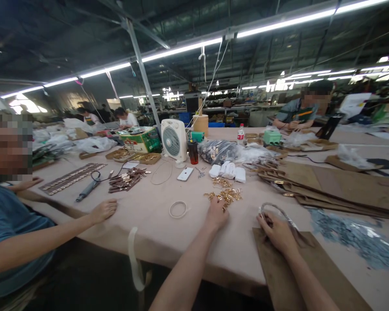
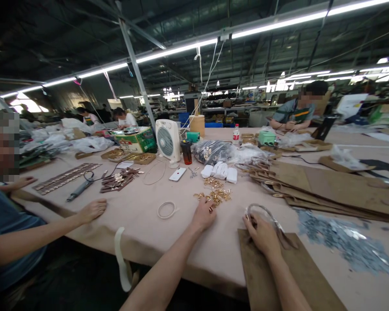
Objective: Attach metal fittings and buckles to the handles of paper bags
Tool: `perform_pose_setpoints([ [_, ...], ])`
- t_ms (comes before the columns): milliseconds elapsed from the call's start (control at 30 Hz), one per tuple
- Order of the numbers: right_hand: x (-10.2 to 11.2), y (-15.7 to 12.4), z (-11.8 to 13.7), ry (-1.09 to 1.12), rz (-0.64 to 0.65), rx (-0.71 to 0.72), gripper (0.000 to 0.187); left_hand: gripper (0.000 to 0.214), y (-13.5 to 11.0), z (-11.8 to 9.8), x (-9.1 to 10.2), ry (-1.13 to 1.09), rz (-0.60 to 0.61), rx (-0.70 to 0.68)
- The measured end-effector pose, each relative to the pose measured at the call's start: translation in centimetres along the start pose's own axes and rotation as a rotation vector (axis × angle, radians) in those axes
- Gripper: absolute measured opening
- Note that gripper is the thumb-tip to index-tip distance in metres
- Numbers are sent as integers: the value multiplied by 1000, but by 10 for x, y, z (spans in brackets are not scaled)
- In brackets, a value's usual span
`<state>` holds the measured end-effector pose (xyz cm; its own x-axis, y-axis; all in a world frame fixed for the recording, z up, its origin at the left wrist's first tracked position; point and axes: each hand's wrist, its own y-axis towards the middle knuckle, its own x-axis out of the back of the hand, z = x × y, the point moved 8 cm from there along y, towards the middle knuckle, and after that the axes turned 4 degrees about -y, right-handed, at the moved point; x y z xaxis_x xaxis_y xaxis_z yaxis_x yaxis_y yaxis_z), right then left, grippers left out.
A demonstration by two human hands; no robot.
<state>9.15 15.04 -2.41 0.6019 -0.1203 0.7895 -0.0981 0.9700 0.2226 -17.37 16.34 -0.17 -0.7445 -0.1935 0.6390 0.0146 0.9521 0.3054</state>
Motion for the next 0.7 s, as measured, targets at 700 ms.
perform_pose_setpoints([
  [700,-4,1,-8,-8,2,-21,49,8,-60,33,93,263,-68,8],
])
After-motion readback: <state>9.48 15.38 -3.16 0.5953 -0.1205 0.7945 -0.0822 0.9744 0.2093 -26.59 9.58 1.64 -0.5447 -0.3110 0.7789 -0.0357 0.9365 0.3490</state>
